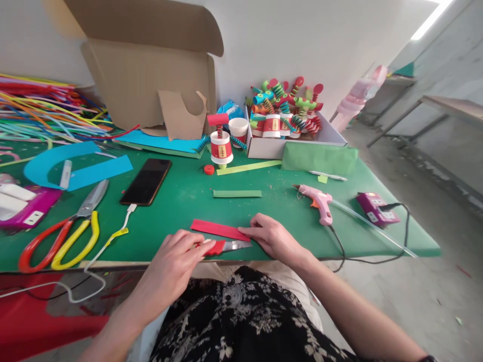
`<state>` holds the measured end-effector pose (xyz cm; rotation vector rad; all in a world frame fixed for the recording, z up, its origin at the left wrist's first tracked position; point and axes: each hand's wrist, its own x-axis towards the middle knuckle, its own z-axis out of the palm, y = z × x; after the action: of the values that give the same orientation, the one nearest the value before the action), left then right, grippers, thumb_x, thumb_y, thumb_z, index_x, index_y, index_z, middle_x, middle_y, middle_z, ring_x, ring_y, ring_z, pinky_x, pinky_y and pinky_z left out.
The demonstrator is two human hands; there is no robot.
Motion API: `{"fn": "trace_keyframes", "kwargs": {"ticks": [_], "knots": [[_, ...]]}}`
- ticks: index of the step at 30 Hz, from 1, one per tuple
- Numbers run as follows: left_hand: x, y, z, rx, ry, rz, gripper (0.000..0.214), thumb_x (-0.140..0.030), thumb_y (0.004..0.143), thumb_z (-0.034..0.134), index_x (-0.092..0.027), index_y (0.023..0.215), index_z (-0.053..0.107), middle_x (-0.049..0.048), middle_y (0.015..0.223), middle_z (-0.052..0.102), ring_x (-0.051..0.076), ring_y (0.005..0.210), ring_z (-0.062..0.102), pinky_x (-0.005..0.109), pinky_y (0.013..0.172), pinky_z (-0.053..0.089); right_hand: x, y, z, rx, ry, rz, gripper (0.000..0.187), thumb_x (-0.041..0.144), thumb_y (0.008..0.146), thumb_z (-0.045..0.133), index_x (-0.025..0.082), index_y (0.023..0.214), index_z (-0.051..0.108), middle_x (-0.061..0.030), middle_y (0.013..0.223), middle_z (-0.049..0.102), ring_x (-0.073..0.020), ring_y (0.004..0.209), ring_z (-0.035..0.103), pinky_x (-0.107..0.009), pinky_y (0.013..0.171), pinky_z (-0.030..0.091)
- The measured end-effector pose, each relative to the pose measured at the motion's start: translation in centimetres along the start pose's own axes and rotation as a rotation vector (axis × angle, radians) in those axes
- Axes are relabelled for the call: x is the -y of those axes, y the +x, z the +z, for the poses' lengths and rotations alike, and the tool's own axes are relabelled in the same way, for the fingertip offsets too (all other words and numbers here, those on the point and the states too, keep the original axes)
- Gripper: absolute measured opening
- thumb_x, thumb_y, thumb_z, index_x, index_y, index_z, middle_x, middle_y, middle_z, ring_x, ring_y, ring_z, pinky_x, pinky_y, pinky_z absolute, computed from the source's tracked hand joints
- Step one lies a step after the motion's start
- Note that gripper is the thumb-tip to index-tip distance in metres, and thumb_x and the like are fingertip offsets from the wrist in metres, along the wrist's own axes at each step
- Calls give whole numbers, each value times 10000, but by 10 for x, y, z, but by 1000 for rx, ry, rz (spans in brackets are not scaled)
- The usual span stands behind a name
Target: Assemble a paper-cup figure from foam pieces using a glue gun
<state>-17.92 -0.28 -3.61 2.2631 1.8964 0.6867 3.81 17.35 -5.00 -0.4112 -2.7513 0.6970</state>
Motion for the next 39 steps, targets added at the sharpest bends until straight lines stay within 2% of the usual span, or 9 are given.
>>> {"fn": "trace_keyframes", "kwargs": {"ticks": [5,8,15,21,27,30,32,35,39], "knots": [[-6,-7,-6,44,-65,4,351,-117,972,419,-256,1237,603,56,1057,648,208,958,550,345,792,435,-2,-1,1,-24,3,1,325,203,991,430,262,1127,719,-34,857,544,-142,746,532,-231,668,463],[2,-20,-21,-34,-66,-63,349,-146,970,446,-294,1250,592,42,1074,648,194,982,571,334,833,465,-1,-1,-2,-52,63,-29,335,198,992,416,237,1140,714,-52,874,570,-150,773,580,-248,704,506],[55,-62,-90,-457,409,-617,286,-266,927,493,-220,1184,608,90,1085,674,274,1013,597,406,901,480,-3,1,-6,-165,89,-33,324,322,986,468,201,1231,643,-84,946,646,-165,798,666,-257,704,575],[100,-70,-115,-166,732,-1002,290,-240,907,418,-92,1111,562,159,977,668,299,894,599,385,803,473,1,3,-2,-158,-72,-58,410,454,923,560,210,1244,638,-104,989,665,-211,822,690,-322,711,610],[124,-61,-109,-11,736,-1080,363,-258,917,375,-51,1115,598,237,1034,649,367,935,597,449,740,489,5,6,-2,-95,-90,31,332,346,927,578,220,1228,639,-96,1011,660,-210,853,684,-336,751,603],[107,-43,-96,-235,767,-937,360,-318,917,428,-90,1094,643,245,1139,624,436,1053,546,578,763,480,6,6,-4,-86,-91,60,341,330,902,621,215,1222,646,-98,1013,657,-219,873,676,-355,774,600],[83,-24,-79,-356,537,-570,280,-288,940,440,-156,1003,679,153,1090,671,329,1027,582,526,867,482,5,6,-5,-94,-92,61,342,329,894,635,216,1216,652,-102,1022,657,-222,885,671,-366,784,598],[47,5,-47,-122,89,-165,223,-258,946,497,-236,1051,693,52,1057,705,222,1014,598,386,904,502,5,7,-4,-101,-94,57,335,323,885,647,219,1203,663,-105,1029,661,-226,901,669,-374,795,594],[27,27,-14,34,-63,-106,248,-159,926,513,-212,1101,681,70,1053,699,202,976,601,338,822,533,7,10,-5,-72,-79,69,325,300,882,652,204,1193,667,-103,1013,674,-228,890,671,-372,784,593]]}}
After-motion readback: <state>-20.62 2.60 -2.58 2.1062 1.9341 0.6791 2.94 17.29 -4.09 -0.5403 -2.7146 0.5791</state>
